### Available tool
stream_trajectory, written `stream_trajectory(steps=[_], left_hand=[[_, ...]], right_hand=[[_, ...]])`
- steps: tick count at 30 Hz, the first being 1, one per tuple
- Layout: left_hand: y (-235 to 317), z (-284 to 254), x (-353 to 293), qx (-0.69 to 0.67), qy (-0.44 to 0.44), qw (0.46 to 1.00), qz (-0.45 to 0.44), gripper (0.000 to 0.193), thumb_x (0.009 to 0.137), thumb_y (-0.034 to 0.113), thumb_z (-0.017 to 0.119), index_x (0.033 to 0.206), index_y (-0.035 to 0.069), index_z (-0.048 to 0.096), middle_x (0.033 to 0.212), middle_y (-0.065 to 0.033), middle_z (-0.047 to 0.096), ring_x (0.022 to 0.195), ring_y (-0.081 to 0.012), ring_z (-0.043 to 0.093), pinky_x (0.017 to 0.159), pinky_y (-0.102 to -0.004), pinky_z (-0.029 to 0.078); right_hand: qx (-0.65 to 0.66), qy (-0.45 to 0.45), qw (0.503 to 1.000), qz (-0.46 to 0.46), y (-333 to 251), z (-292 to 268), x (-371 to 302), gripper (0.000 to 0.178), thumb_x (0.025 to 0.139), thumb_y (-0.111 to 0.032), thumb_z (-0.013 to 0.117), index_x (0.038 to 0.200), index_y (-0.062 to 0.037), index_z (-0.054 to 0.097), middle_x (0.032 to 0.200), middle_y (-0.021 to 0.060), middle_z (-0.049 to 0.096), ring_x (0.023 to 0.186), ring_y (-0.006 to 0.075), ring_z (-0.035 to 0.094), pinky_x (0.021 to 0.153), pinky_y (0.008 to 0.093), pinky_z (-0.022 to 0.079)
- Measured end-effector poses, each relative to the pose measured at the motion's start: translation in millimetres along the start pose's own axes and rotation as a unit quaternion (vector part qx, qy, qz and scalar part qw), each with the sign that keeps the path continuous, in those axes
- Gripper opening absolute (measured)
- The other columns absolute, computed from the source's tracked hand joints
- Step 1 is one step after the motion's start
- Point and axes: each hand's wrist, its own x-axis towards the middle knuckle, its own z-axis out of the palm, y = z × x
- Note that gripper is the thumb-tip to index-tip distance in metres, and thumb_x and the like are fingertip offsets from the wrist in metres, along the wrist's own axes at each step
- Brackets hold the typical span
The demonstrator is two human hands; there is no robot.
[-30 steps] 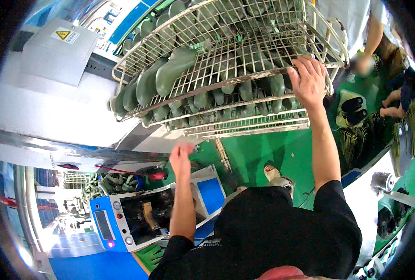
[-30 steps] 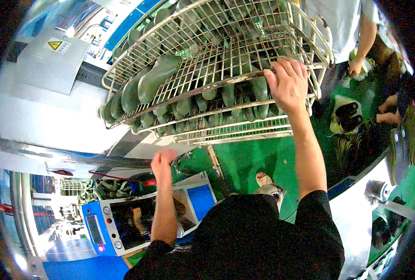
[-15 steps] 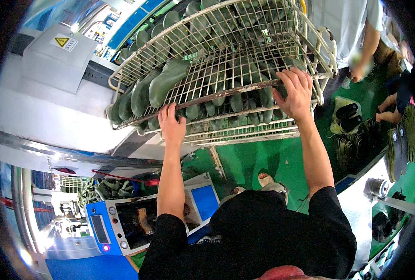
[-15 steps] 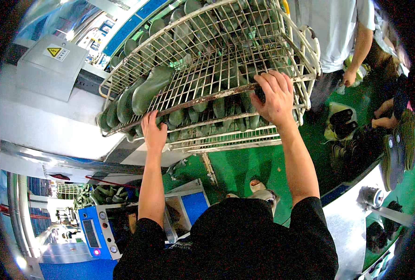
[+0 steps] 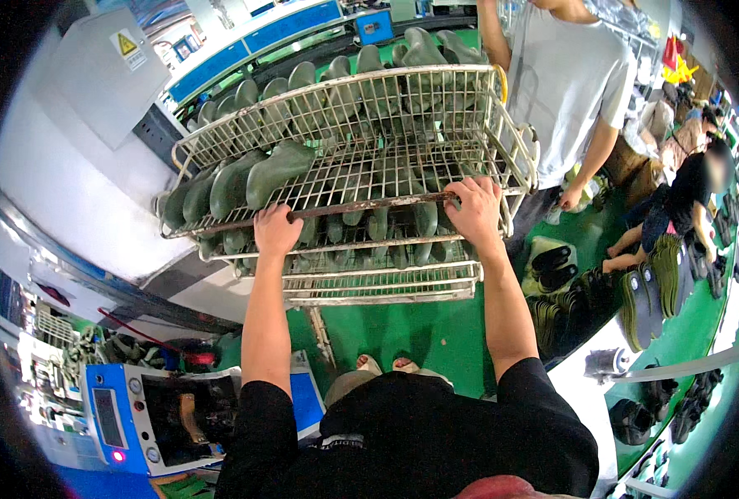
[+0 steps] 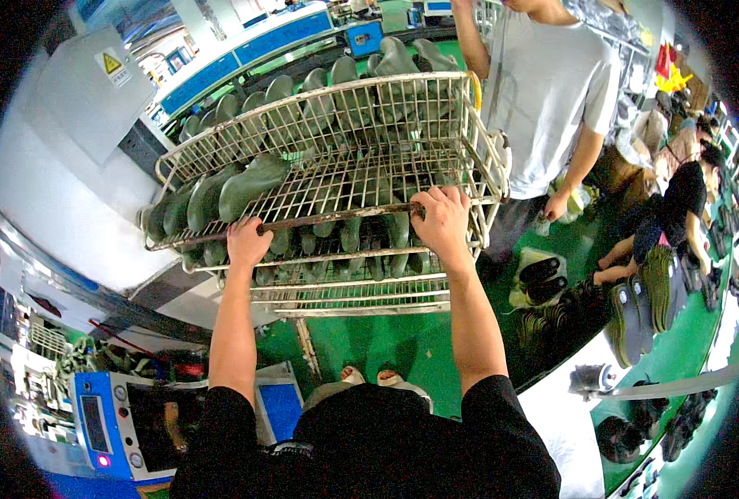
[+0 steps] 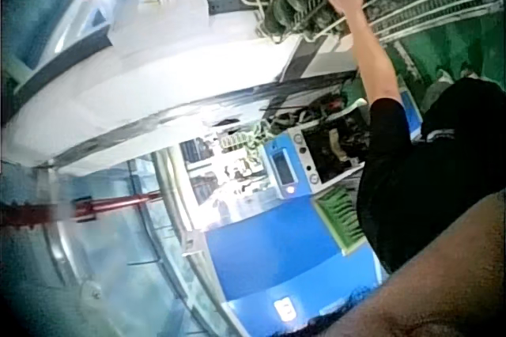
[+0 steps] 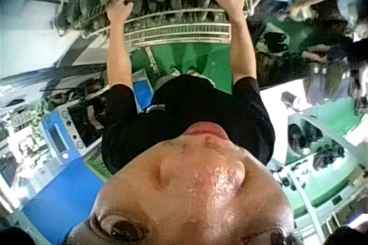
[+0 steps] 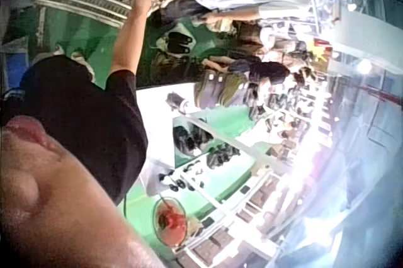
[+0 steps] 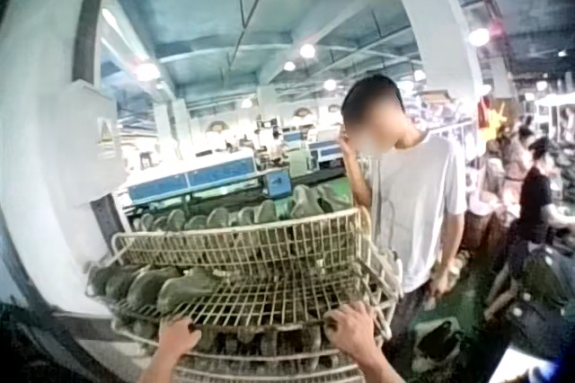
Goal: The person places shoes into a machine for sole attachment, takes them out, removes internal molds by hand, and places the molds onto a large metal rack.
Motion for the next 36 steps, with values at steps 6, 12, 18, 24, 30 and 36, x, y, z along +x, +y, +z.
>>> stream_trajectory(steps=[6,12,18,24,30,36], left_hand=[[-11,-2,-8,0.011,-0.068,0.997,-0.032,0.037,0.09,0.043,0.064,0.113,0.015,0.073,0.118,-0.0107,0.07,0.118,-0.0307,0.061,0.105,-0.0498,0.043],[12,11,-3,-0.015,-0.028,0.999,0.005,0.034,0.074,0.021,0.063,0.106,0.016,0.075,0.108,-0.0087,0.071,0.107,-0.0322,0.064,0.093,-0.0474,0.05],[-19,47,-24,-0.085,0.113,0.99,0.014,0.042,0.075,0.034,0.071,0.113,0.014,0.067,0.116,-0.0076,0.059,0.117,-0.0297,0.052,0.114,-0.0465,0.03],[-18,37,-25,-0.127,0.158,0.978,0.045,0.042,0.07,0.021,0.074,0.11,0.011,0.062,0.114,-0.0109,0.056,0.116,-0.0331,0.05,0.117,-0.051,0.029],[-12,40,-24,-0.093,0.207,0.974,0.019,0.044,0.071,0.016,0.073,0.113,0.009,0.061,0.105,-0.0094,0.055,0.111,-0.032,0.05,0.117,-0.0498,0.029],[-13,37,-24,-0.083,0.203,0.975,0.023,0.059,0.073,0.019,0.075,0.128,0.007,0.057,0.104,-0.0081,0.056,0.107,-0.0285,0.052,0.116,-0.0484,0.031]], right_hand=[[-0.03,-0.169,0.985,0.035,4,15,18,0.034,0.081,-0.025,0.069,0.114,-0.0176,0.073,0.114,0.0105,0.072,0.105,0.0313,0.068,0.098,0.0456,0.051],[-0.05,-0.262,0.963,0.041,82,20,23,0.037,0.081,-0.026,0.069,0.115,-0.011,0.068,0.104,0.0156,0.071,0.099,0.0348,0.066,0.085,0.047,0.048],[-0.261,-0.206,0.939,0.086,25,37,23,0.03,0.087,-0.036,0.067,0.115,-0.0253,0.068,0.116,0.0029,0.07,0.107,0.0297,0.065,0.09,0.0527,0.045],[-0.23,0.085,0.962,-0.118,52,57,2,0.014,0.085,-0.036,0.071,0.097,-0.0293,0.075,0.089,-0.0067,0.07,0.081,0.0214,0.065,0.071,0.0408,0.044],[-0.204,0.192,0.951,-0.128,57,71,2,0.009,0.087,-0.033,0.073,0.094,-0.0291,0.077,0.084,-0.01,0.072,0.071,0.0167,0.063,0.063,0.0346,0.044],[-0.288,0.185,0.932,-0.122,58,68,4,0.014,0.091,-0.039,0.073,0.086,-0.0265,0.077,0.078,-0.0092,0.071,0.066,0.0156,0.064,0.058,0.0329,0.046]])
